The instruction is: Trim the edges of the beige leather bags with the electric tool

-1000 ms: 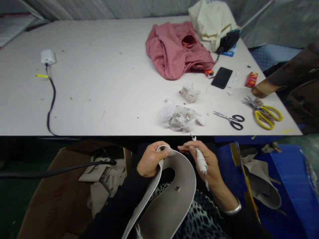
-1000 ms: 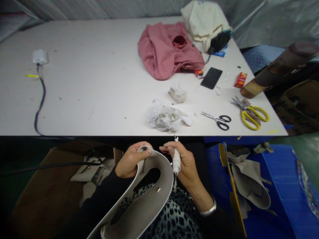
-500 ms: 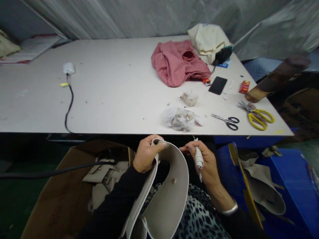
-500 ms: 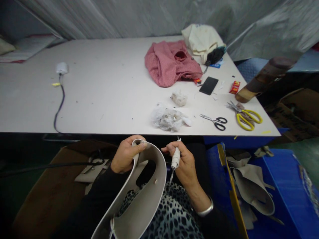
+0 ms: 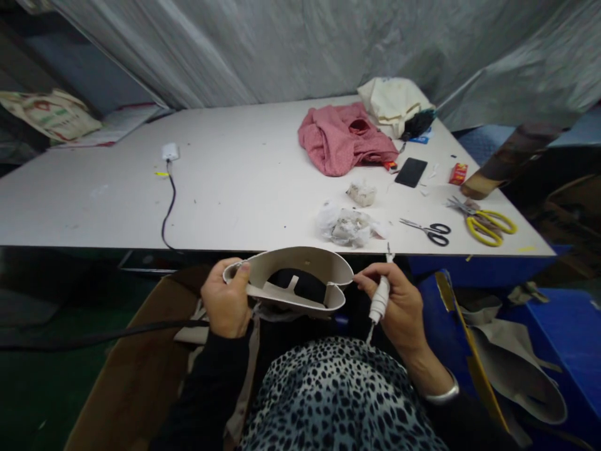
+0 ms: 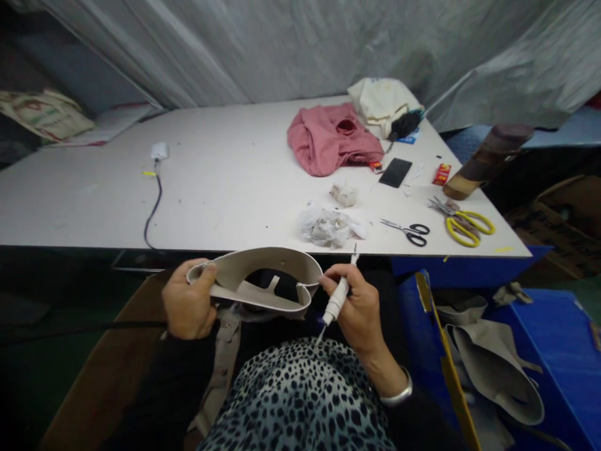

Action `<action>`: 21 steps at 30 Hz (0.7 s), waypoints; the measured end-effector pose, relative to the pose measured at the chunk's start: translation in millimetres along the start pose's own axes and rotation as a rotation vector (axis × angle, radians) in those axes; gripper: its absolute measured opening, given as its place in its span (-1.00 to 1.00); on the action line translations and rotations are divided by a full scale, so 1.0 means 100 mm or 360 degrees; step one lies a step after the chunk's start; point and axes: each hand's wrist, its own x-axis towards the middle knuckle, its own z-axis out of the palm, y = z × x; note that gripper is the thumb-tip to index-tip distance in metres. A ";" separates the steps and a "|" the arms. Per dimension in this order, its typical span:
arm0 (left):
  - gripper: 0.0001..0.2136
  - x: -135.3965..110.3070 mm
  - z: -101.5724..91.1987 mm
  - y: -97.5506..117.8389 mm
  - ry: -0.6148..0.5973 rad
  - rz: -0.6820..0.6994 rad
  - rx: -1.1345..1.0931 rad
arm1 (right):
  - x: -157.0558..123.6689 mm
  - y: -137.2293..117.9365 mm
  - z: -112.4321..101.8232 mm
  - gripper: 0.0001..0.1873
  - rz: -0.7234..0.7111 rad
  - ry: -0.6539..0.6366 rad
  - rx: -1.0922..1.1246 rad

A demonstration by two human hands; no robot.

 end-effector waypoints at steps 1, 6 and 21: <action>-0.80 -0.07 -0.04 -0.10 0.0027 -0.0005 0.0058 | -0.03 0.01 0.02 -0.87 -0.0049 -0.0098 -0.0054; -0.80 -0.26 -0.21 -0.33 0.0117 -0.0030 0.0115 | -0.07 0.02 0.14 -0.80 -0.0273 -0.0480 -0.0422; -0.81 -0.30 -0.29 -0.39 -0.0053 -0.0123 0.0163 | -0.12 -0.14 0.40 -0.82 -0.0441 -0.1002 -0.1701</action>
